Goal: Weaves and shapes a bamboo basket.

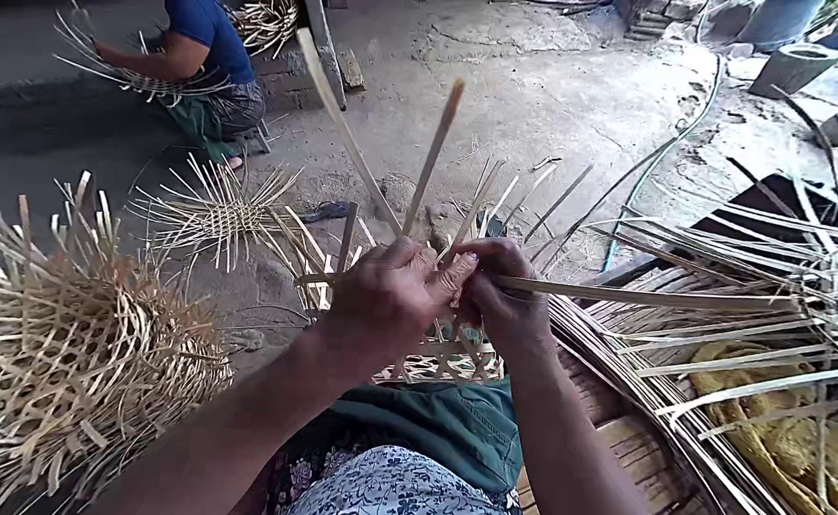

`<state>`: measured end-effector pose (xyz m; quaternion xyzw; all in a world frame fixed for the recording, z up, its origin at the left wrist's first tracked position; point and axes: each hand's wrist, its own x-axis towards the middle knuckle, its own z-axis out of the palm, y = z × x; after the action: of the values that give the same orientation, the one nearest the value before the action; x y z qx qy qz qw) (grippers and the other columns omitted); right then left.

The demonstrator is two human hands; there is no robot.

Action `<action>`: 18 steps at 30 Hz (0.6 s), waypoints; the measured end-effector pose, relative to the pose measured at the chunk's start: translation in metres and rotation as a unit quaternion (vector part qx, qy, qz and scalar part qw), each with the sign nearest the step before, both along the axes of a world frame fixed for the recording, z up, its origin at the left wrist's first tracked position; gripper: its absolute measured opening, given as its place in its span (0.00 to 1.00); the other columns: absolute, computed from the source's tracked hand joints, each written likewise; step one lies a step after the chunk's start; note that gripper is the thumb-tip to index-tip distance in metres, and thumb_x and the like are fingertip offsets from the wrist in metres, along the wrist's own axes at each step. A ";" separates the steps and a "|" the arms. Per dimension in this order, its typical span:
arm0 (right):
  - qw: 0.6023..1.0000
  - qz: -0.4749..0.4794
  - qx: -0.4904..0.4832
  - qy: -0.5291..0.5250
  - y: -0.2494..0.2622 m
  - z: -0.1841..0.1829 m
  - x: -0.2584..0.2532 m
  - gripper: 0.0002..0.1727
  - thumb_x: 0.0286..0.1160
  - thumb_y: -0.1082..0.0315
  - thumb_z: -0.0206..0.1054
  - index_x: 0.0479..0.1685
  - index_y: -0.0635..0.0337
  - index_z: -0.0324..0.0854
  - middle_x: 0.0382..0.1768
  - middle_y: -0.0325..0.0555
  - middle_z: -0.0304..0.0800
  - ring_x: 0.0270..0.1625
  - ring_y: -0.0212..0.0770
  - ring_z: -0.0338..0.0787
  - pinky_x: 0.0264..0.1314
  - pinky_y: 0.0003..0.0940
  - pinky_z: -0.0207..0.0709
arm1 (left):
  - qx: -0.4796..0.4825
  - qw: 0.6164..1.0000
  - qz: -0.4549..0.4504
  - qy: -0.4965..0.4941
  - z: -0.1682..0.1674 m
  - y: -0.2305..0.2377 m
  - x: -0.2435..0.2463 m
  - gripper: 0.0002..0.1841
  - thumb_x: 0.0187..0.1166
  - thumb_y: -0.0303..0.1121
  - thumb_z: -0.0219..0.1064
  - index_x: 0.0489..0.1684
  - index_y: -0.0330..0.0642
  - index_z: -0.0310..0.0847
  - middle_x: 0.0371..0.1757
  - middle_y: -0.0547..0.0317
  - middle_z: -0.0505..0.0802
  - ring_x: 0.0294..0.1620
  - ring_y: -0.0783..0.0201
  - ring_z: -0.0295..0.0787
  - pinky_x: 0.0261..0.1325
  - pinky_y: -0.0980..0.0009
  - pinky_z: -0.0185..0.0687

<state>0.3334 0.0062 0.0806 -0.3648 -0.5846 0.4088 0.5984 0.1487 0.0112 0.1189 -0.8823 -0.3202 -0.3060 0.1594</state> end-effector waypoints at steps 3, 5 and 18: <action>0.996 -0.067 0.049 -0.023 -0.006 0.000 0.004 0.23 0.72 0.76 0.71 0.68 0.57 0.80 0.44 0.40 0.94 0.30 0.31 0.91 0.30 0.27 0.88 | -0.024 0.998 -0.012 0.055 0.017 0.020 -0.006 0.21 0.82 0.32 0.67 0.74 0.56 0.85 0.36 0.49 0.92 0.42 0.45 0.88 0.43 0.51 0.80; 0.978 -0.153 0.103 -0.097 -0.012 0.001 0.010 0.21 0.73 0.71 0.73 0.66 0.59 0.82 0.49 0.42 0.92 0.32 0.29 0.89 0.33 0.26 0.87 | -0.016 0.999 -0.022 0.018 0.028 0.026 -0.013 0.16 0.83 0.36 0.67 0.66 0.50 0.90 0.35 0.51 0.91 0.40 0.47 0.86 0.42 0.53 0.81; 0.951 -0.223 0.004 -0.216 -0.003 0.005 -0.012 0.18 0.62 0.60 0.83 0.43 0.62 0.86 0.39 0.50 0.87 0.35 0.43 0.87 0.40 0.44 0.85 | -0.052 0.994 -0.022 -0.098 -0.008 0.020 -0.017 0.14 0.81 0.43 0.70 0.53 0.46 0.93 0.43 0.58 0.97 0.40 0.61 0.85 0.47 0.63 0.77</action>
<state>0.3214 0.0027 0.0852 -0.5628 -0.6053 0.1746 0.5352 0.1319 0.0310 0.1112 -0.8620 -0.3299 -0.3776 0.0741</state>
